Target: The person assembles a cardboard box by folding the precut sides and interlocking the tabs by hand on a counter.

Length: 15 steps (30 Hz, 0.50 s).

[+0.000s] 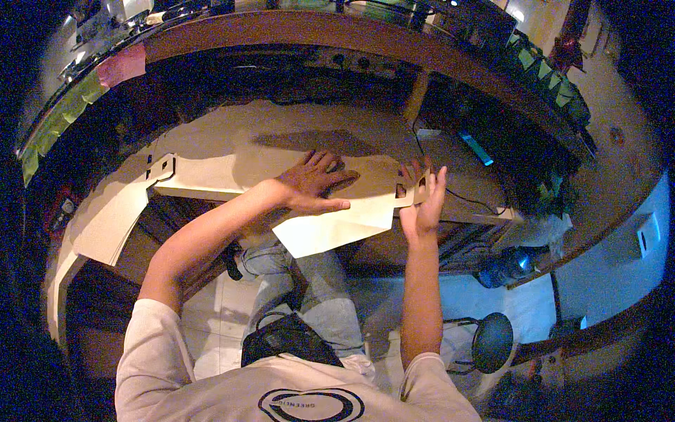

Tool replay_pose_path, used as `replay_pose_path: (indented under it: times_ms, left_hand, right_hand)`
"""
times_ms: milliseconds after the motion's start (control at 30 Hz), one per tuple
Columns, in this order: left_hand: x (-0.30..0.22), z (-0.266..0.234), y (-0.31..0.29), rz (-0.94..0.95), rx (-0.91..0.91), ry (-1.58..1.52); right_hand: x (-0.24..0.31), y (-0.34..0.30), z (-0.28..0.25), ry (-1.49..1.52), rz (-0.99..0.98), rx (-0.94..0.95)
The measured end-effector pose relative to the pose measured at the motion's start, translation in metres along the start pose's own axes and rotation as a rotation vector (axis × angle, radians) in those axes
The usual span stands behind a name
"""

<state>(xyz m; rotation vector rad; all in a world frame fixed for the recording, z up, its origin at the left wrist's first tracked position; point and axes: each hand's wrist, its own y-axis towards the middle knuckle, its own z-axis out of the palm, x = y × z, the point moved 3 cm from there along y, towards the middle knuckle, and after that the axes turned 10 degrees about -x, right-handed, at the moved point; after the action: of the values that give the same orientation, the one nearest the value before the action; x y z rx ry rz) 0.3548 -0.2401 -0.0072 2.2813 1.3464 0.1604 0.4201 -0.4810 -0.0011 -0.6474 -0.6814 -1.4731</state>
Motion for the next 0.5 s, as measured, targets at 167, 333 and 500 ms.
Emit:
replay_pose_path:
  times_ms: [167,333,500]
  left_hand:
    - [0.001,-0.005,-0.003,-0.157,-0.017,0.044]
    - [0.009,-0.001,-0.007,-0.134,0.009,0.069]
    - [-0.011,-0.007,-0.014,-0.065,0.041,-0.006]
  right_hand:
    - [-0.005,0.037,-0.014,0.418,0.242,0.051]
    - [-0.019,0.058,-0.028,0.593,0.239,0.613]
    - [-0.041,0.048,-0.016,0.308,0.438,0.564]
